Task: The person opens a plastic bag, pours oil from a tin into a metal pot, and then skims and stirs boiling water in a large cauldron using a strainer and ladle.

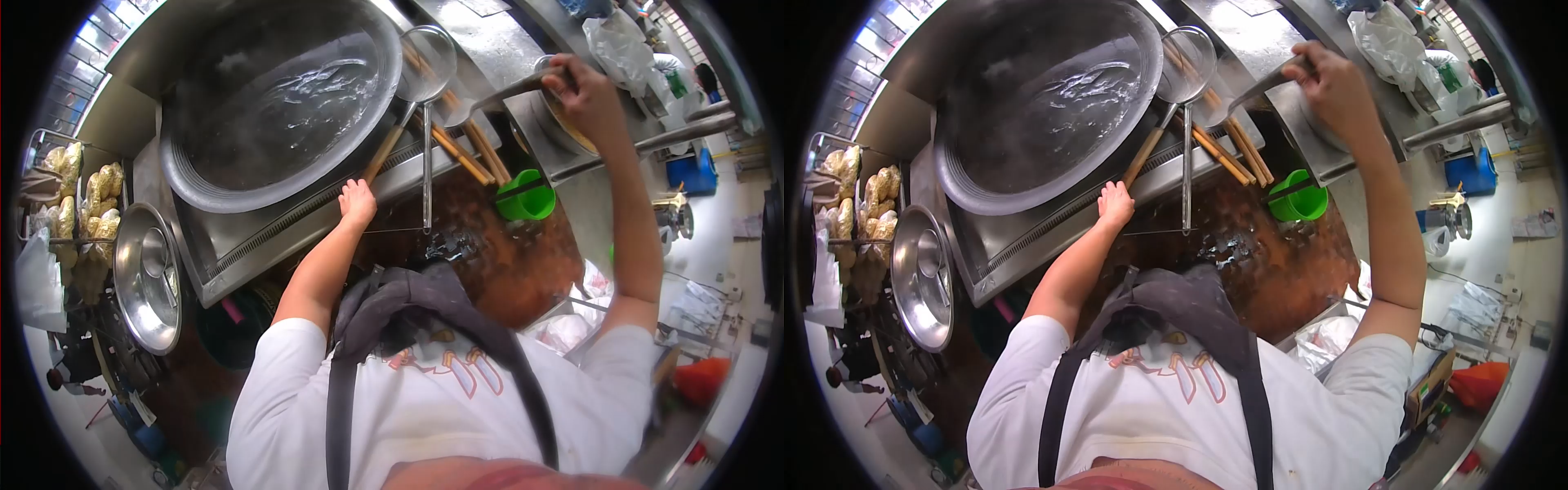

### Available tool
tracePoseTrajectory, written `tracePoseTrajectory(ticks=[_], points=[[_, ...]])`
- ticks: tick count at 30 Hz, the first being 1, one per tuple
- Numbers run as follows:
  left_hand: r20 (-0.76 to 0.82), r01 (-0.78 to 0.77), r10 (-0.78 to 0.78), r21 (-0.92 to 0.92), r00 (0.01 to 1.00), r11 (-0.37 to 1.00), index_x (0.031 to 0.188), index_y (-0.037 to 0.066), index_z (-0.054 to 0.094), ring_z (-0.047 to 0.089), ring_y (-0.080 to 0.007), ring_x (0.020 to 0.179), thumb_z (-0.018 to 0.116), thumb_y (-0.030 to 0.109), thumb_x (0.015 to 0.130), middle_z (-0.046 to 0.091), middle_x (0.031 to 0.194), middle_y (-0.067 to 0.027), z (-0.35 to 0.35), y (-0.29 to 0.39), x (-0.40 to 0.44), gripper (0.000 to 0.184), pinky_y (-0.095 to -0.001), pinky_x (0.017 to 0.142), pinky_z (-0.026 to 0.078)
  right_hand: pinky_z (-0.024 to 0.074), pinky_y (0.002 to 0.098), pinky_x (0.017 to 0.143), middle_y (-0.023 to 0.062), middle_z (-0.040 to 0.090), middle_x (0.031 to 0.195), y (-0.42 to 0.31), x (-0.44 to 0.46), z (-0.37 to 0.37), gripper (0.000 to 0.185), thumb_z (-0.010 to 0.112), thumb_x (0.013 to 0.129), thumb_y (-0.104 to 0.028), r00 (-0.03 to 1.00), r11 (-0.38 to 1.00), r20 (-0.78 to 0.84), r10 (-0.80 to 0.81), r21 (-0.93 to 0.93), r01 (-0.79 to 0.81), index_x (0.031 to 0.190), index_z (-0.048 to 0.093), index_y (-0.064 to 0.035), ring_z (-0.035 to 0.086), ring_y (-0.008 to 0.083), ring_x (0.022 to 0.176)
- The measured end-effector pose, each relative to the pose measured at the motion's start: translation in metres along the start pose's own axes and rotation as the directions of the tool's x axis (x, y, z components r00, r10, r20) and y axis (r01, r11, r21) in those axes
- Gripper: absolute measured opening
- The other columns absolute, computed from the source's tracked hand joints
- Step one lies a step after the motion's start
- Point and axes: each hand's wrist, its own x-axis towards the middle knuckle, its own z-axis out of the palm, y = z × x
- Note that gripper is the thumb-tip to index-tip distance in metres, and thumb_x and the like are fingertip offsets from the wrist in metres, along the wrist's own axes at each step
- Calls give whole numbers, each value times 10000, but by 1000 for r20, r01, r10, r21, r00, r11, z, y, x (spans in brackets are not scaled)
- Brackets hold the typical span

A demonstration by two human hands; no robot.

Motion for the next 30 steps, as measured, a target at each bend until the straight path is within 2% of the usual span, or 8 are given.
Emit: tracePoseTrajectory(ticks=[7, 13, 16, 19, 22, 26, 29, 30], points=[[-31, -24, 25, 22, 999, 999, 1106, 33, 572, 580, -355, 1122, 461, 127, 963, 570, 1124, -191, 21, -16, 7, 204, -464, 904, 524, 539, 446, 698, 163, 681, 1002, 47, -63, 57, 298, 714, 899, -225, 986, 960, -20, -165, 227, 165, 1141, 595, -98, 674, 382, 850], [18, 104, -105, 10, 994, 994, 1137, 26, 570, 568, -365, 1159, 503, 90, 940, 569, 1175, -200, 21, -5, 3, 218, -462, 941, 519, 534, 482, 699, 183, 676, 992, 78, -135, 119, 292, 711, 891, -185, 986, 938, -33, 165, 314, -146, 1109, 550, -76, 662, 415, 872], [46, 149, -150, 17, 988, 989, 1147, 25, 565, 570, -371, 1170, 514, 84, 931, 578, 1193, -211, 17, -1, 6, 229, -467, 948, 518, 543, 513, 708, 205, 684, 895, 95, -175, 176, 304, 722, 842, -221, 942, 928, 176, 287, 193, -319, 986, 500, -70, 670, 431, 831], [68, 148, -150, 23, 986, 989, 1150, 26, 560, 580, -375, 1160, 514, 78, 928, 591, 1184, -222, 14, 3, 12, 233, -474, 948, 518, 556, 498, 701, 233, 688, 848, 105, -200, 243, 355, 740, 818, -253, 820, 876, 377, 431, 43, -480, 1026, 519, -69, 678, 438, 800], [65, 121, -123, 33, 990, 992, 1150, 24, 558, 586, -380, 1152, 511, 74, 927, 597, 1171, -230, 16, 3, 13, 233, -479, 950, 515, 561, 508, 801, 240, 687, 904, 107, -203, 291, 436, 717, 842, -264, 779, 878, 460, 426, -1, -479, 1138, 515, -15, 678, 432, 911], [68, 106, -108, 31, 992, 994, 1140, 25, 564, 582, -389, 1152, 507, 70, 925, 581, 1202, -228, 13, 5, 7, 227, -478, 960, 509, 536, 438, 823, 164, 555, 1068, 89, -183, 282, 335, 744, 810, -220, 944, 958, 166, 285, -91, -273, 1051, 608, -31, 556, 350, 1051], [71, 101, -101, 9, 992, 995, 1141, 22, 570, 577, -394, 1154, 506, 55, 918, 567, 1209, -224, 12, 6, 0, 234, -486, 967, 502, 523, 442, 840, 163, 573, 1055, 59, -170, 283, 359, 748, 804, -217, 963, 990, 234, 137, -5, -140, 1076, 607, -28, 563, 348, 1039], [64, 96, -95, -7, 993, 995, 1143, 22, 570, 577, -395, 1153, 509, 51, 915, 567, 1202, -224, 14, 5, -1, 238, -489, 968, 501, 503, 435, 858, 148, 581, 1077, 53, -170, 292, 329, 665, 873, -213, 928, 991, 349, 132, -73, -114, 1141, 599, -34, 563, 331, 1042]])
